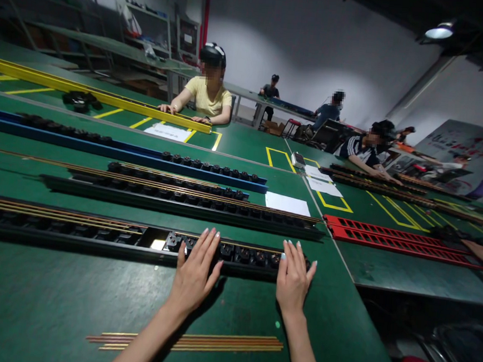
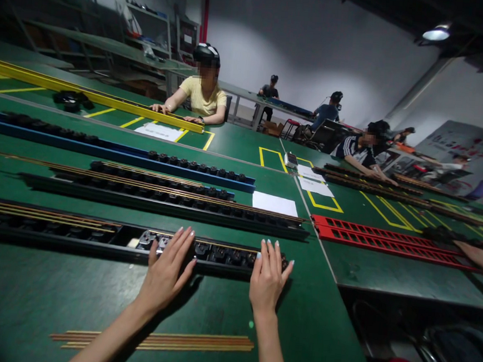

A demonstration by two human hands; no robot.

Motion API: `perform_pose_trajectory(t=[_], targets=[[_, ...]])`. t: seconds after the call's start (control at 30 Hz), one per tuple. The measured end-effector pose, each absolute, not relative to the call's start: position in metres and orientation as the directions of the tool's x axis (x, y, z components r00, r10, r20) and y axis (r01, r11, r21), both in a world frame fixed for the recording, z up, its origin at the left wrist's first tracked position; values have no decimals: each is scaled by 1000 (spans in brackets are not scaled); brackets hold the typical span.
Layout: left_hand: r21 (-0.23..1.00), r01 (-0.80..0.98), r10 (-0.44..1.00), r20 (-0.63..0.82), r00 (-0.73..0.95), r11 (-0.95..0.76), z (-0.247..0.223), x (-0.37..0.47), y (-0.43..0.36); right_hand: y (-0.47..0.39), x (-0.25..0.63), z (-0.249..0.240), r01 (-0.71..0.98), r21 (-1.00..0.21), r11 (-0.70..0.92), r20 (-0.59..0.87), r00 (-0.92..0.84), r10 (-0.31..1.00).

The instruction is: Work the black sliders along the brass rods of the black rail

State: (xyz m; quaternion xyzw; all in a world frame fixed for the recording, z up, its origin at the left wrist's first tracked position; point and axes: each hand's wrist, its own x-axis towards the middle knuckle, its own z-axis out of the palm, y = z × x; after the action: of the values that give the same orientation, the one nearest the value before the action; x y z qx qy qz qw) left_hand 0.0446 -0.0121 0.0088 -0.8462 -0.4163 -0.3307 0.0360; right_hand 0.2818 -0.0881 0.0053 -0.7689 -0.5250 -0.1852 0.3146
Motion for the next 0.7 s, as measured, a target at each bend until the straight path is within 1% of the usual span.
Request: perform_pose_trajectory(t=[0.13, 0.27, 0.5, 0.7], targets=[[184, 735, 659, 616, 432, -653, 11, 49, -16, -88, 282, 5, 930, -264, -254, 626, 366, 689], [206, 746, 655, 656, 376, -634, 15, 55, -20, -88, 281, 7, 933, -231, -275, 638, 359, 682], [163, 793, 663, 659, 355, -587, 11, 59, -24, -89, 275, 13, 941, -169, -293, 644, 331, 690], [230, 777, 668, 680, 303, -586, 15, 60, -25, -90, 270, 16, 956, -167, -242, 606, 293, 739]])
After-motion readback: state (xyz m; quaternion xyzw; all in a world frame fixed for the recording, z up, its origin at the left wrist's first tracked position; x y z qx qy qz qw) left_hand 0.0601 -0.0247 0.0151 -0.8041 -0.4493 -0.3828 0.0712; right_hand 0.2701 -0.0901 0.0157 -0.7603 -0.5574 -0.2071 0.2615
